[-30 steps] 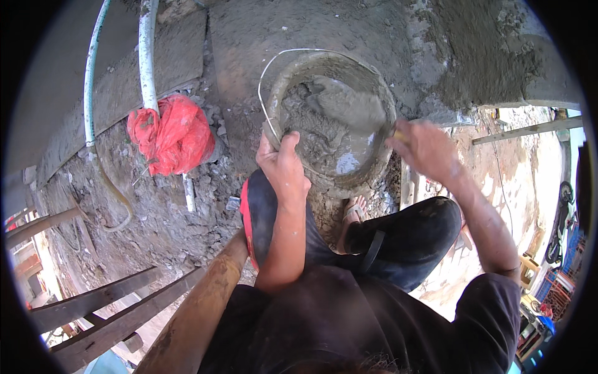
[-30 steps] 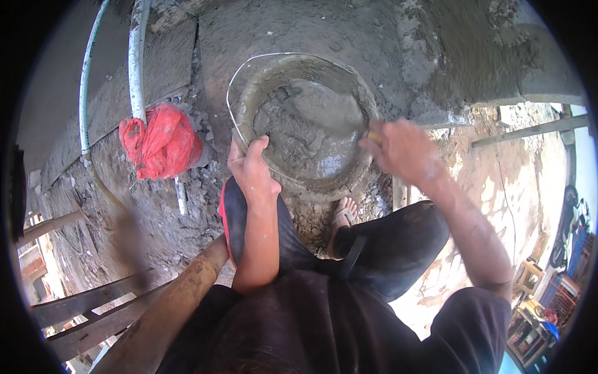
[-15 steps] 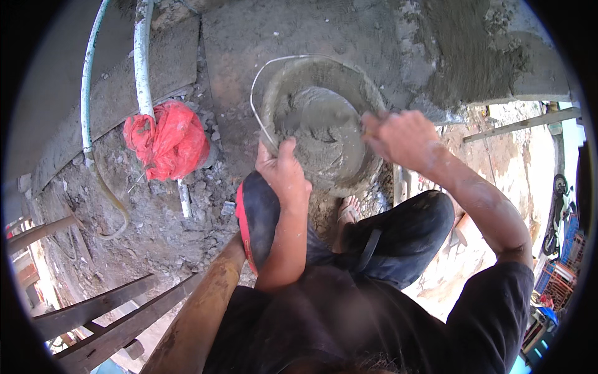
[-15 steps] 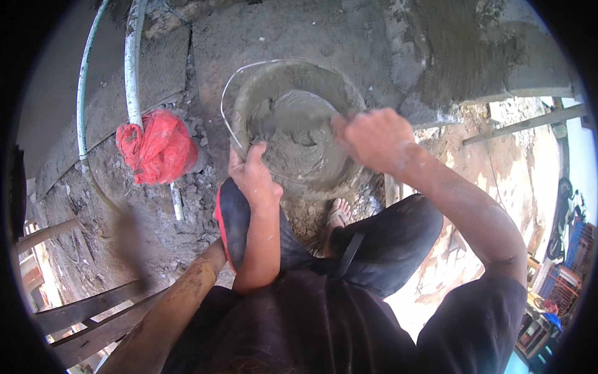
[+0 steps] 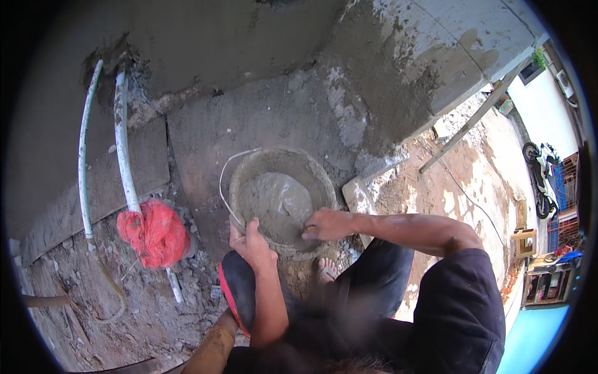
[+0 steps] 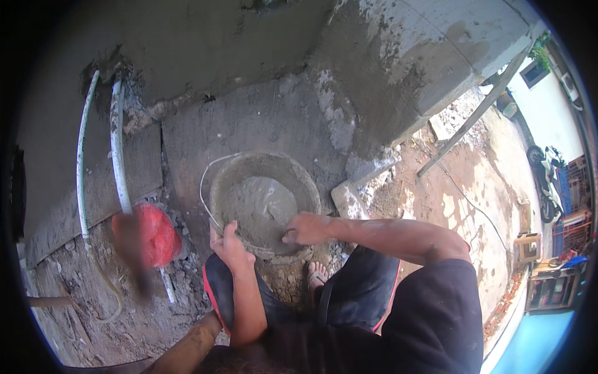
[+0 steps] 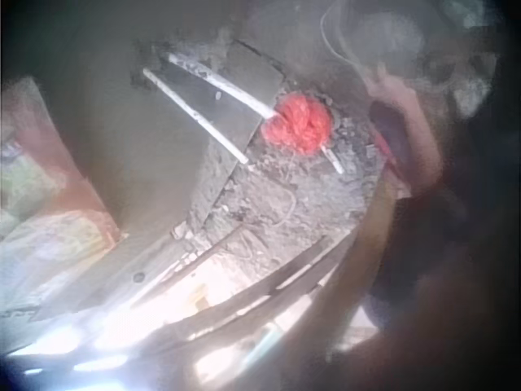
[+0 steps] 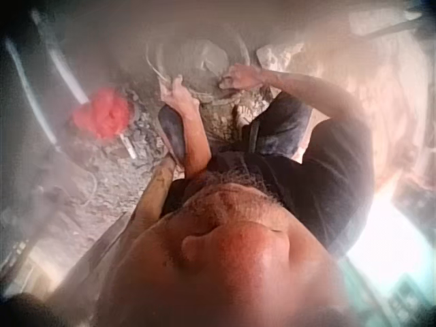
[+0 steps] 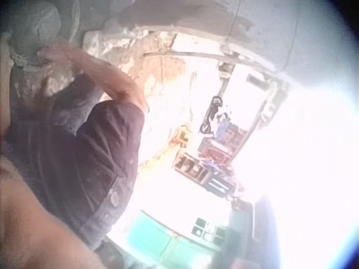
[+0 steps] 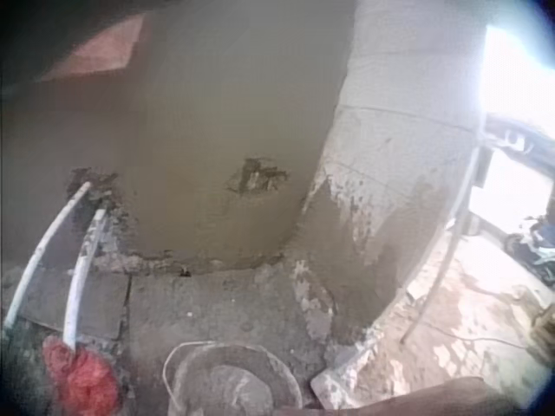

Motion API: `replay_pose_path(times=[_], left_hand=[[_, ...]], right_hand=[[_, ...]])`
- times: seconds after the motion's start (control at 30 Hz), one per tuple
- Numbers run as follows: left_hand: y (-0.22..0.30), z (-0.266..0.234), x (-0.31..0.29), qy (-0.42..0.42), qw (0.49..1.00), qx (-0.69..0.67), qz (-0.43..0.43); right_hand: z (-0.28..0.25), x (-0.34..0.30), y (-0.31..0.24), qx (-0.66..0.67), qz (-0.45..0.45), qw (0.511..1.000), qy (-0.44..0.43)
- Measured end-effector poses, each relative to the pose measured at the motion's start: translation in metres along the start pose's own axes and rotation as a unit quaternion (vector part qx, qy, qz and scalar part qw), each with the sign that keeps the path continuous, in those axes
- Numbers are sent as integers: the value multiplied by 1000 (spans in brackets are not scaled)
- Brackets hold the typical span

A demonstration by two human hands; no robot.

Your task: The person mixes mortar in a bucket by hand using a trowel, periodically adding small amounts of dry material and scraping the sides of the bucket.

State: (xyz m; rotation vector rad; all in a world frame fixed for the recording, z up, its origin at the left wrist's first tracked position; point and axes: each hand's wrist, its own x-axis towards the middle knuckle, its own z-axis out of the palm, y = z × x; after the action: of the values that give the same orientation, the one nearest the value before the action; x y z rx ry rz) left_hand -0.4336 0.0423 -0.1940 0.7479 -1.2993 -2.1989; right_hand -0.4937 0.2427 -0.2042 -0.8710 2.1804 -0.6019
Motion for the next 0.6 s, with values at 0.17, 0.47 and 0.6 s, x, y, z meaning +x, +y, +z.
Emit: replay_pose_path(times=[0.17,0.47,0.6], left_hand=[[1,0,11,9,999,52,12],[-3,-7,12,-12,998,-56,12],[-7,0,6,-12,999,-43,-8]], right_hand=[[-24,-26,-17,-59,22,985,164],[-77,20,-37,-376,127,914,80],[-27,28,-24,-343,67,936,32]])
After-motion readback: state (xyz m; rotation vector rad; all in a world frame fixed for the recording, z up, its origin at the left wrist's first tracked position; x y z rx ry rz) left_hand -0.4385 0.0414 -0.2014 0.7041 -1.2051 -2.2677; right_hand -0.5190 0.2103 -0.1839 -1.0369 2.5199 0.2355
